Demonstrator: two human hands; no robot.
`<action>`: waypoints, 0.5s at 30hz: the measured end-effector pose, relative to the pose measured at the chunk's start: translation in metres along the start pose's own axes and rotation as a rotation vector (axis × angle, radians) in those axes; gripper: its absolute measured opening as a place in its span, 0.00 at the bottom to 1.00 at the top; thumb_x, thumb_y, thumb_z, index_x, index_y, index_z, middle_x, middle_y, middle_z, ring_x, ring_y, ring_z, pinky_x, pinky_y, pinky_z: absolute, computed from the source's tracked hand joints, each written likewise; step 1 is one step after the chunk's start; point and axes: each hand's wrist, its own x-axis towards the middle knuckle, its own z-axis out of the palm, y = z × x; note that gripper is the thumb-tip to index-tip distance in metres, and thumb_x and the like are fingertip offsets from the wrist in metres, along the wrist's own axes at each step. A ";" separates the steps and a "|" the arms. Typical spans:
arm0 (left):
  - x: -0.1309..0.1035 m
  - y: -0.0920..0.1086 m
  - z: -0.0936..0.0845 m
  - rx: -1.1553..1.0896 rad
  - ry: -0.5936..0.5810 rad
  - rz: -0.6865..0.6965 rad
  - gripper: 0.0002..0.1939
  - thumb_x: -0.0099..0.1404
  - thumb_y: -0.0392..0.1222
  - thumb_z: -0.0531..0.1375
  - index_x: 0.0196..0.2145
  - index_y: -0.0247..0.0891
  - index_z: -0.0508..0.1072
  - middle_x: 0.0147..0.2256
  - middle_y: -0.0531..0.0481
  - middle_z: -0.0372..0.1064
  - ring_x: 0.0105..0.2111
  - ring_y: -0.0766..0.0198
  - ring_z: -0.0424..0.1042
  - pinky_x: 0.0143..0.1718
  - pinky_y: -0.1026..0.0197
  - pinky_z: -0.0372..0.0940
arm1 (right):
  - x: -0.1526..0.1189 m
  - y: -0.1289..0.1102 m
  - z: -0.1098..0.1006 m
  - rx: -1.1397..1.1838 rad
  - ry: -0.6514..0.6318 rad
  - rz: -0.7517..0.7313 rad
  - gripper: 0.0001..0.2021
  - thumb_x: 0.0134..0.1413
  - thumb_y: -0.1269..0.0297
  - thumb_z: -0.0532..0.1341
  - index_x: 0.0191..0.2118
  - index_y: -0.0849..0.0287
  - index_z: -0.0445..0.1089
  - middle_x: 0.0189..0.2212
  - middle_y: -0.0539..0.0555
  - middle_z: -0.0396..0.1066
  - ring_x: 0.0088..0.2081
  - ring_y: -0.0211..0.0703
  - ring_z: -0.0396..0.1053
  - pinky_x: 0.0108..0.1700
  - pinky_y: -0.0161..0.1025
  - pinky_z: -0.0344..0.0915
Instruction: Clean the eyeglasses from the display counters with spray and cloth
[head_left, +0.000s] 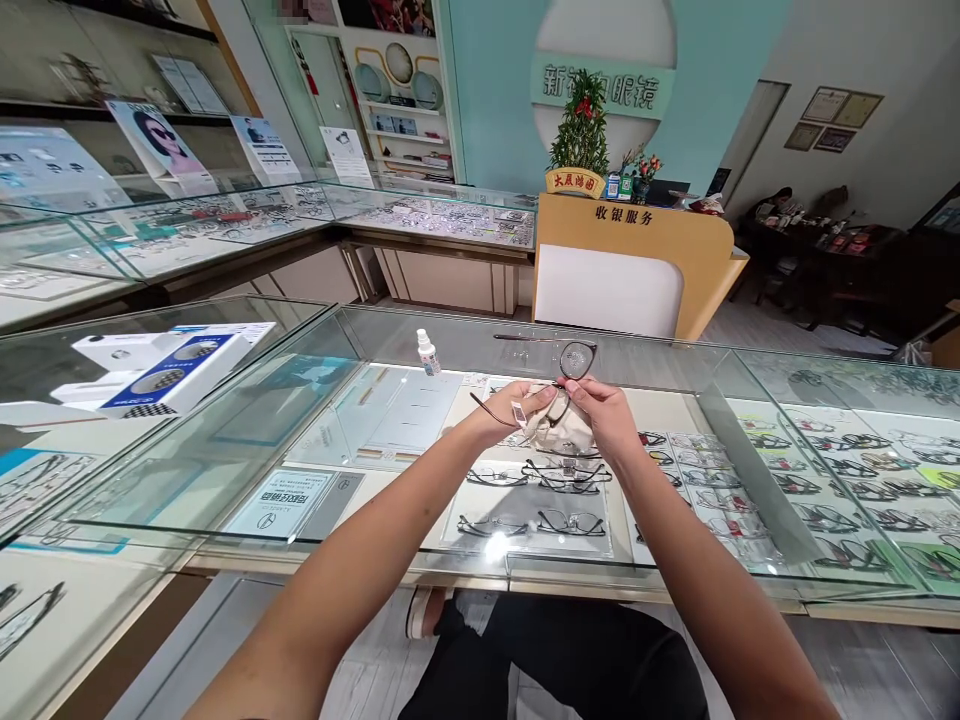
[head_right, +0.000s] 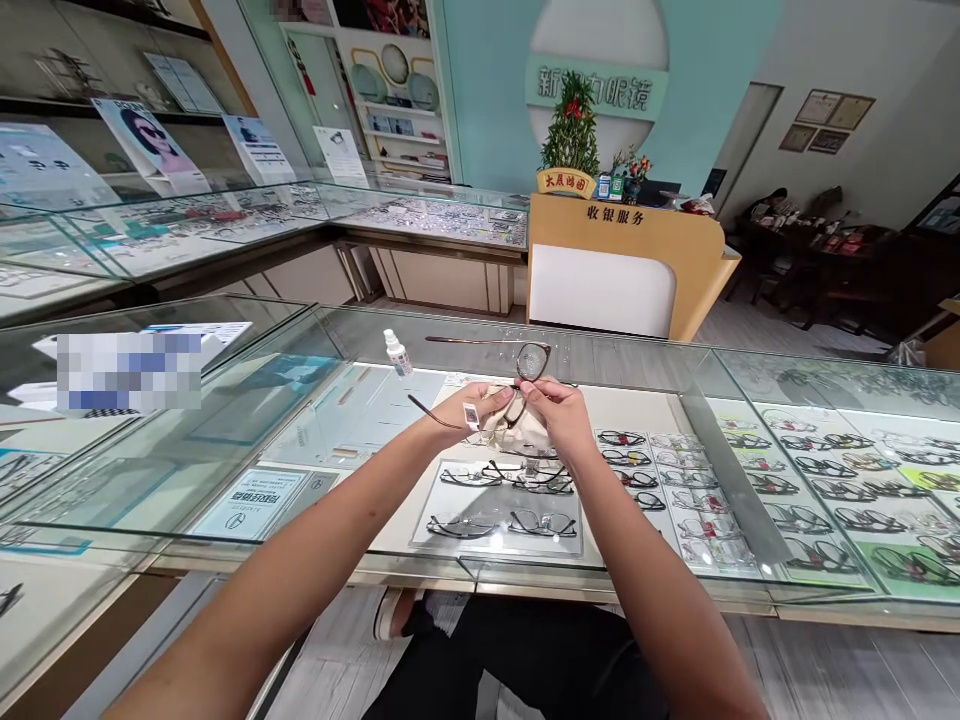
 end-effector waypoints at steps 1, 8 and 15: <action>0.000 0.000 0.002 -0.023 0.000 0.014 0.29 0.57 0.66 0.72 0.29 0.33 0.75 0.25 0.52 0.67 0.23 0.69 0.61 0.26 0.64 0.54 | 0.000 0.000 0.000 -0.002 -0.005 -0.005 0.17 0.45 0.46 0.78 0.34 0.54 0.85 0.39 0.53 0.76 0.44 0.46 0.74 0.50 0.43 0.70; 0.002 -0.005 0.008 -0.175 0.012 -0.029 0.27 0.46 0.54 0.81 0.33 0.31 0.78 0.28 0.52 0.70 0.27 0.69 0.66 0.29 0.65 0.57 | 0.000 0.001 0.002 -0.086 -0.060 -0.047 0.17 0.47 0.43 0.75 0.31 0.53 0.84 0.35 0.52 0.73 0.40 0.46 0.70 0.45 0.44 0.68; -0.002 -0.001 0.007 -0.238 -0.090 -0.052 0.31 0.43 0.44 0.82 0.43 0.31 0.79 0.34 0.49 0.73 0.32 0.68 0.71 0.36 0.65 0.62 | 0.000 -0.001 0.002 -0.011 -0.056 -0.019 0.17 0.48 0.45 0.75 0.35 0.54 0.86 0.33 0.51 0.72 0.38 0.43 0.68 0.45 0.42 0.66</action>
